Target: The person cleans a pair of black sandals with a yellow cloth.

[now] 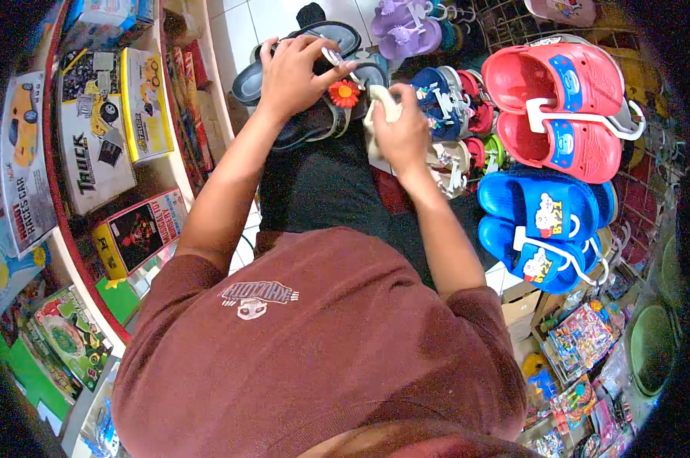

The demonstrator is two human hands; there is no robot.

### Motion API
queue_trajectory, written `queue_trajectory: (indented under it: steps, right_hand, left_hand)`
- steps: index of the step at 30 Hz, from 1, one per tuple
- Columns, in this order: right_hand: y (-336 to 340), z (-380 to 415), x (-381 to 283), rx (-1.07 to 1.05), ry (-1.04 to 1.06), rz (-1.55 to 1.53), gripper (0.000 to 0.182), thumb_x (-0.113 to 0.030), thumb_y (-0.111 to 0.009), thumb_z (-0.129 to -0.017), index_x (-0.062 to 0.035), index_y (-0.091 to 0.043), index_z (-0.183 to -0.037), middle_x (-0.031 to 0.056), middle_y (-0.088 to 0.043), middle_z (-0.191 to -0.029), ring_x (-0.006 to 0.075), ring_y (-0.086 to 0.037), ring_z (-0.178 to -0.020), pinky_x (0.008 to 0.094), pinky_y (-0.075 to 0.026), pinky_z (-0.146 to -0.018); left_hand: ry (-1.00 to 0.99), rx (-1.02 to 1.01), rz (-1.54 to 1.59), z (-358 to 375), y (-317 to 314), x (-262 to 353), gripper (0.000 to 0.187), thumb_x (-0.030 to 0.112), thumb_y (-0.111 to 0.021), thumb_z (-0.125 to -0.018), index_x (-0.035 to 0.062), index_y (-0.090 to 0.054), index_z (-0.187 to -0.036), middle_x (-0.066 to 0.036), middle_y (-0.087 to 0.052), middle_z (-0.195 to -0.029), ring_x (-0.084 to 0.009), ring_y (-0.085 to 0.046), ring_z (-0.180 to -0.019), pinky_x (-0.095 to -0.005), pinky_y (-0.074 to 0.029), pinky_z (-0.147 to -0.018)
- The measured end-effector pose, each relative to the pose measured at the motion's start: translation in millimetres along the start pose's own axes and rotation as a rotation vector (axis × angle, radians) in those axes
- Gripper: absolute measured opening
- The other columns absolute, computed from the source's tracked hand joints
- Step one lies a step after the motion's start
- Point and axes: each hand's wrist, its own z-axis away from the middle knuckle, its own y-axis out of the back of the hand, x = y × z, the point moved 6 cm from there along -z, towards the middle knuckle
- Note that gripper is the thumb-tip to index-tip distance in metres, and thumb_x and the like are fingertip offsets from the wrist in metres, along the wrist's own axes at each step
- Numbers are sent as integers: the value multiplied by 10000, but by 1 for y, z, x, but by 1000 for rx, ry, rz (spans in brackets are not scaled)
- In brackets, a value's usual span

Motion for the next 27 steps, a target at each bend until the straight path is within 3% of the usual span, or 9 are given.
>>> queue_trajectory:
  steps: [4, 7, 13, 17, 18, 20, 24, 26, 27]
  right_hand:
    - [-15, 16, -14, -135, 243, -128, 239, -203, -680, -841, -70, -637, -1035, 191, -681, -957, 396, -665, -892, 463, -517, -793]
    - [-6, -7, 12, -129, 17, -94, 244, -215, -729, -825, -72, -684, -1017, 195, -709, -914, 362, -701, -846, 430, -540, -727]
    - [-1, -19, 41, -17, 39, -219, 302, -260, -711, -882, -59, -611, -1083, 141, -697, -930, 266, -680, -807, 386, -542, -699]
    - [-19, -14, 75, -108, -503, -1083, 317, -317, -652, -944, -103, -519, -1137, 52, -634, -919, 168, -633, -768, 303, -540, -672]
    - [-19, -12, 75, -107, -576, -1214, 286, -357, -593, -979, -117, -550, -1129, 52, -618, -978, 167, -627, -928, 347, -534, -832]
    - [-24, -16, 85, -337, -612, -1344, 400, -460, -629, -938, -125, -561, -1144, 52, -628, -1026, 193, -633, -979, 375, -530, -886]
    - [-20, -10, 64, -327, -679, -1503, 490, -546, -639, -909, -143, -572, -1181, 52, -640, -1076, 212, -628, -1044, 408, -509, -956]
    - [-37, -11, 84, -456, -496, -1544, 480, -475, -672, -914, -134, -539, -1225, 51, -622, -1113, 217, -619, -1058, 415, -502, -968]
    - [-36, -4, 81, -370, -476, -1474, 501, -342, -723, -903, -106, -487, -1277, 54, -593, -1175, 212, -599, -1085, 401, -501, -962]
  left_hand:
    - [-5, 1, 61, 0, -2, -8, 448, 595, -672, -820, 219, -707, -1062, -15, -684, -1118, -236, -591, -1102, -507, -237, -1073]
    - [-12, 63, 55, 1, 0, -5, 462, 623, -682, -794, 217, -723, -1010, -8, -686, -1077, -231, -608, -1049, -515, -254, -1054]
    - [11, 30, 50, -5, 2, 2, 446, 601, -683, -809, 197, -726, -993, 0, -694, -1012, -211, -614, -1009, -507, -264, -1065]
    - [49, 6, 63, -3, 0, -3, 420, 568, -691, -819, 191, -725, -1003, -8, -706, -1026, -222, -615, -1028, -503, -258, -1074]
    - [53, 8, 58, -3, 1, -4, 417, 561, -693, -820, 190, -726, -1008, -13, -706, -1040, -225, -614, -1039, -502, -255, -1077]
    - [64, 20, 50, -2, 0, -5, 411, 549, -697, -822, 188, -726, -1017, -23, -706, -1067, -230, -611, -1062, -498, -248, -1083]
    - [82, 43, 123, 1, 0, -13, 368, 489, -686, -852, 184, -720, -1056, -39, -701, -1096, -231, -597, -1113, -493, -237, -1093]
    - [76, 12, 97, 2, 0, -12, 331, 439, -652, -896, 190, -709, -1106, -34, -697, -1104, -224, -592, -1132, -484, -236, -1100]
    - [77, 13, 125, 2, 0, -12, 336, 438, -669, -881, 185, -711, -1098, -38, -692, -1121, -228, -585, -1143, -492, -229, -1101]
